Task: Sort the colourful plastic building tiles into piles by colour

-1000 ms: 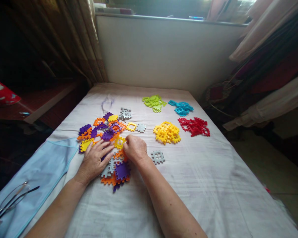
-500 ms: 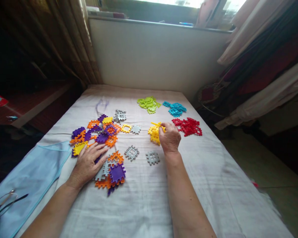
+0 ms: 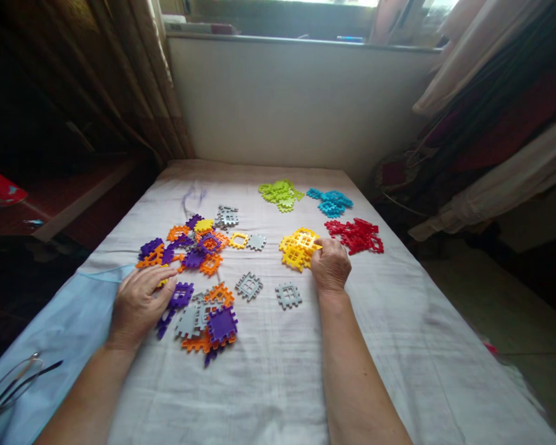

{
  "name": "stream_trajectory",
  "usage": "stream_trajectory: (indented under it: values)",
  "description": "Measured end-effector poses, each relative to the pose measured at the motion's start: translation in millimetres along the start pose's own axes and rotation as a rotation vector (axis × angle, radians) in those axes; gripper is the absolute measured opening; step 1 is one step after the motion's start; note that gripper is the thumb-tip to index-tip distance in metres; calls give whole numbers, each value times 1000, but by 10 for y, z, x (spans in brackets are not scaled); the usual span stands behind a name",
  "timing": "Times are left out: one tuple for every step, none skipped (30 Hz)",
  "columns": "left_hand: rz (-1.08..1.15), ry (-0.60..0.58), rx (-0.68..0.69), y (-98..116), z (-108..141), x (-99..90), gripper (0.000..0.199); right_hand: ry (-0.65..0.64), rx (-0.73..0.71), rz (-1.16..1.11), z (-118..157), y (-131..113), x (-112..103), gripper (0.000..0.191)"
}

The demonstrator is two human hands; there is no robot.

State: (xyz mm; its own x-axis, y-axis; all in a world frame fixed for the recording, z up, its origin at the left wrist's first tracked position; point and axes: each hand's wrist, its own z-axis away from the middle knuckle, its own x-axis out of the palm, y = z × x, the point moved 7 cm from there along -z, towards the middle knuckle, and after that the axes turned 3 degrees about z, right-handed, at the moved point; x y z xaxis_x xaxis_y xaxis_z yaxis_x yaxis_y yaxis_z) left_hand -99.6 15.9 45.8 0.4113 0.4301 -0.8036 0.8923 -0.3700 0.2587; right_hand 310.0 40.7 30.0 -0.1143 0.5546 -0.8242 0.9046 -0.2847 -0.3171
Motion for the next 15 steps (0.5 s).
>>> stream_trajectory:
  values:
    - [-48,18,-37,-97,-5,-47,29,8,5,-5,-1,7,-6,32]
    - [-98,17,-74,-195,-1,-75,31,17,7,-12,-2,9,-13,33]
    - [-142,-2,-110,-288,10,-81,33,27,6,-22,-4,5,-21,32]
    - [-173,-30,-137,-366,27,-72,35,37,0,-33,-5,-6,-30,32]
    - [-189,-61,-154,-426,47,-53,35,45,-10,-45,-5,-23,-41,31]
    - [-193,-86,-161,-466,66,-33,35,52,-21,-56,-5,-45,-52,30]
    - [-189,-105,-158,-487,82,-15,35,58,-34,-68,-5,-70,-65,29]
    - [-183,-119,-150,-493,94,0,34,62,-50,-80,-3,-101,-78,28]
    - [-181,-128,-143,-492,100,8,34,65,-67,-93,-2,-135,-92,27]
    - [-180,-135,-137,-487,102,12,34,69,-83,-106,1,-171,-108,27]
    - [-178,-140,-136,-484,101,11,34,72,-98,-120,4,-210,-122,26]
    - [-173,-144,-137,-481,97,9,34,71,-111,-133,9,-253,-134,26]
    - [-163,-143,-138,-477,91,4,34,66,-127,-147,15,-302,-141,26]
    - [-151,-135,-139,-473,82,-6,33,57,-144,-161,24,-356,-143,26]
    - [-138,-120,-138,-466,71,-20,32,44,-165,-176,37,-418,-142,25]
